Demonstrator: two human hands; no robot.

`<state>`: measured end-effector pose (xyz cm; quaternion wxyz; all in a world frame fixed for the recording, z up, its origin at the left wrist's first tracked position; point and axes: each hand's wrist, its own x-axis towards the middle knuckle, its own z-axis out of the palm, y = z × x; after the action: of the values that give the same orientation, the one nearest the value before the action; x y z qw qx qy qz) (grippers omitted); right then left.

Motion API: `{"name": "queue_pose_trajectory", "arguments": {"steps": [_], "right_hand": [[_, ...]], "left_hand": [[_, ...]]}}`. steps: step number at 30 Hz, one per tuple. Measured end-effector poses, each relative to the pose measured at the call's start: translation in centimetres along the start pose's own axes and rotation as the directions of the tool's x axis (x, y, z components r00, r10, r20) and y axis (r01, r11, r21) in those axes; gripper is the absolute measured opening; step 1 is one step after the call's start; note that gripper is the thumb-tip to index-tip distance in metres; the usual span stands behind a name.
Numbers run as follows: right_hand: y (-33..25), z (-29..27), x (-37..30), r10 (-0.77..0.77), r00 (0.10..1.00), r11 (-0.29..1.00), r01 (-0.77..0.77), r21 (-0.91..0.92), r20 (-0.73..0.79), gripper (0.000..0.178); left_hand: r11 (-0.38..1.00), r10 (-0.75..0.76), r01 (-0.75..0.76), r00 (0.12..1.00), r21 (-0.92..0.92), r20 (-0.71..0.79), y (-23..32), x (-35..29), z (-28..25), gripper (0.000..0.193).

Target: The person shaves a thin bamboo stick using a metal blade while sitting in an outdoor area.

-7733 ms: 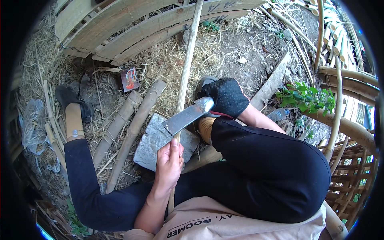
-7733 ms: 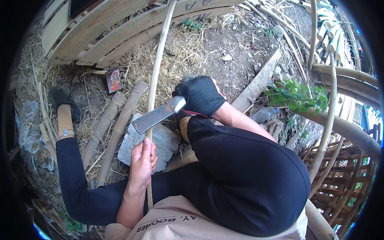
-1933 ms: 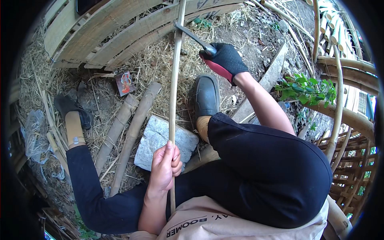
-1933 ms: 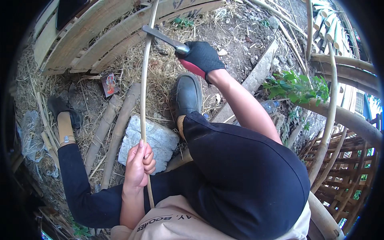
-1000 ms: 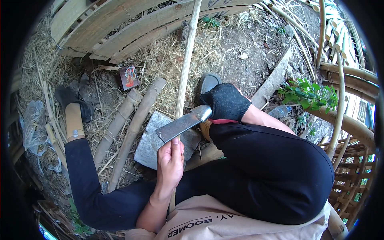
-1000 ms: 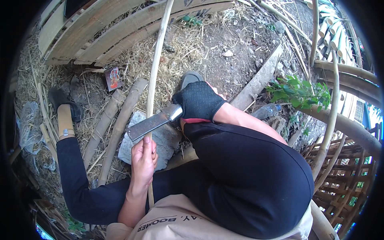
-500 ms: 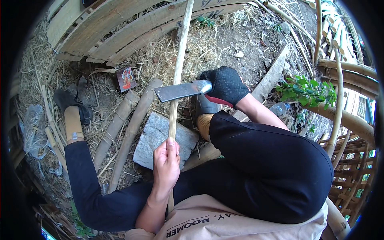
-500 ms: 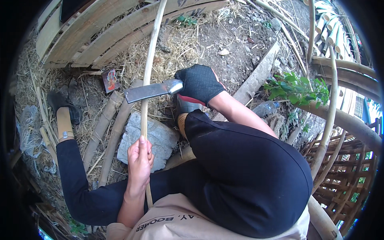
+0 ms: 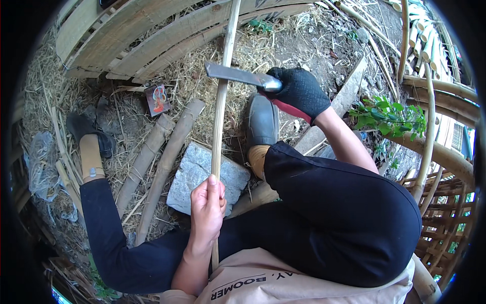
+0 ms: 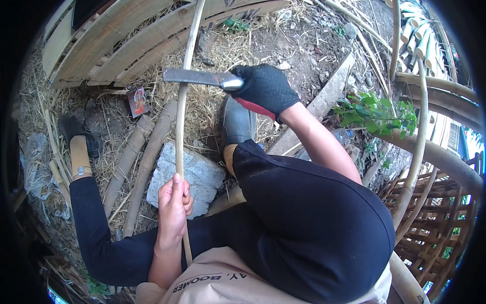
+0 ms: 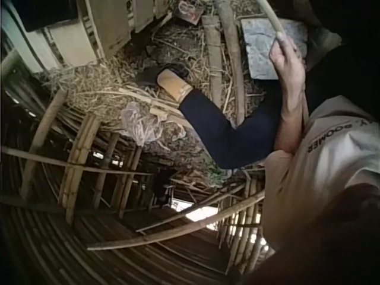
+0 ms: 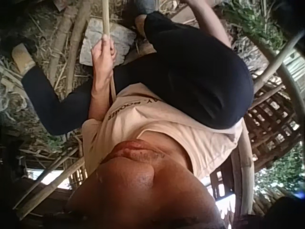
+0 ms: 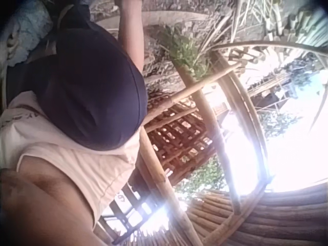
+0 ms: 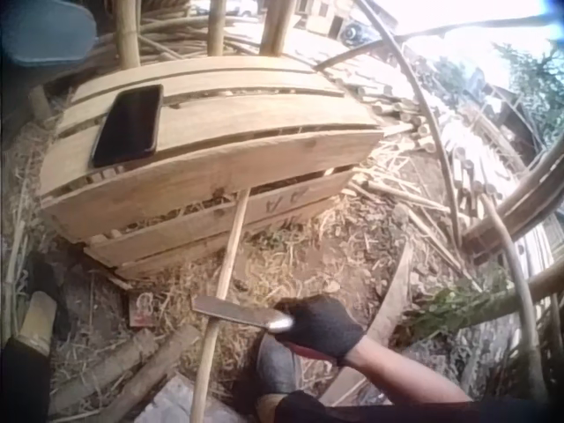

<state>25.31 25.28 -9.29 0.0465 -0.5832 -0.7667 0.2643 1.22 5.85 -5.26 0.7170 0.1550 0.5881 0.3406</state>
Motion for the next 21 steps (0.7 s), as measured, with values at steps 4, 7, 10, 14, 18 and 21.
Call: {"name": "queue_pose_trajectory", "arguments": {"steps": [4, 7, 10, 14, 18, 21], "right_hand": [[-1.5, 1.3, -3.0, -0.426, 0.888, 0.904, 0.412, 0.114, 0.172, 0.024], [-2.6, 3.7, -3.3, -0.367, 0.875, 0.930, 0.353, 0.103, 0.315, 0.026], [-2.8, 3.6, -3.1, -0.335, 0.901, 0.940, 0.338, 0.037, 0.275, 0.027], [-3.1, 3.7, -3.3, -0.291, 0.926, 0.951, 0.308, -0.037, 0.240, 0.026], [-3.0, 3.6, -3.3, -0.259, 0.936, 0.955, 0.285, -0.081, 0.239, 0.026], [-2.9, 3.8, -3.1, -0.225, 0.953, 0.966, 0.246, -0.084, 0.203, 0.026]], "left_hand": [[1.000, -0.011, 0.011, 1.000, 0.002, 0.008, -0.1, 0.2, 0.2, 0.044], [0.999, -0.006, 0.008, 0.998, 0.036, -0.056, -0.2, 0.1, 0.5, 0.039], [0.996, 0.034, -0.030, 0.998, 0.085, -0.048, -0.9, 0.2, 0.2, 0.040], [0.996, 0.042, -0.036, 0.997, 0.086, -0.063, -0.7, 0.3, 0.1, 0.042], [0.994, 0.052, -0.046, 0.997, 0.095, -0.055, -0.7, 0.4, 0.1, 0.043], [0.994, 0.043, -0.037, 0.997, 0.098, -0.059, -0.7, 0.3, -0.1, 0.043]]}}
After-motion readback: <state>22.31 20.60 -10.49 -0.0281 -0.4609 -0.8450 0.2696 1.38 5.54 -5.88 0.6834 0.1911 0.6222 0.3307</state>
